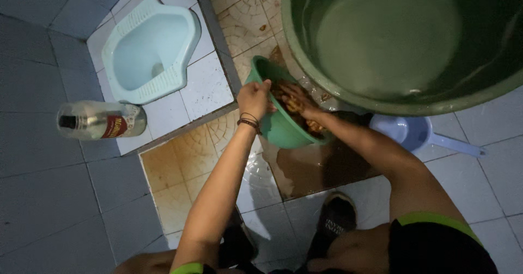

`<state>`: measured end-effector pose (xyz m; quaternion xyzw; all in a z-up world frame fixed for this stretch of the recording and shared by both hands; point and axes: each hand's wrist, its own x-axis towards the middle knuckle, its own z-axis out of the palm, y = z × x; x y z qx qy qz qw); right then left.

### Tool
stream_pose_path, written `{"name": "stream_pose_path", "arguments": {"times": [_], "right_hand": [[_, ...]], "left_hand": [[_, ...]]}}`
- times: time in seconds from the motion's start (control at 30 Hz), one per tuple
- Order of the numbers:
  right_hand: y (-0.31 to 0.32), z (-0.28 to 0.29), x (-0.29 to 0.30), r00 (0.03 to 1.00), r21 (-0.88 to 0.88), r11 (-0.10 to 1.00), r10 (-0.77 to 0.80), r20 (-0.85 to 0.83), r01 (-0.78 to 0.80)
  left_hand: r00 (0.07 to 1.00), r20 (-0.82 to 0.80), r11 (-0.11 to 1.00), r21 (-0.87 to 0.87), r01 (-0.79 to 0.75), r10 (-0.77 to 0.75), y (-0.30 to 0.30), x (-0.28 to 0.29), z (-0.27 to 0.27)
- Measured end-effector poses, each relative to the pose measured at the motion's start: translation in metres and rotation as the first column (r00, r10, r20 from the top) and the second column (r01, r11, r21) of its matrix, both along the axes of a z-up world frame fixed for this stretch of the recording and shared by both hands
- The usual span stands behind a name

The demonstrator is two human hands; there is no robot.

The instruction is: The person washes a batch of brown nuts in a green basin using water from a large tub. They repeatedly scoop water with a blue cup, pour it over the nuts, agitate them by hand, and drain the water back into the tub. The process is repeated multiple times throughout the clip.

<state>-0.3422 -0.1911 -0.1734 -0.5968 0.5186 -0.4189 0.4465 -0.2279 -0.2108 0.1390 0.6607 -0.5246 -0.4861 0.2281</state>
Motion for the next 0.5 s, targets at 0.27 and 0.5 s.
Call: {"name": "stream_pose_path", "arguments": {"times": [0.27,0.5], "right_hand": [[-0.001,0.028,-0.006,0.999,0.023,0.999,0.022,0.031,-0.023],[0.000,0.039,-0.013,0.995,-0.062,0.996,0.065,0.076,-0.060]], "left_hand": [[0.997,0.045,0.997,-0.040,0.070,-0.068,-0.003,-0.008,0.003],[0.998,0.034,0.998,-0.008,0.058,-0.058,-0.005,-0.019,0.004]]}}
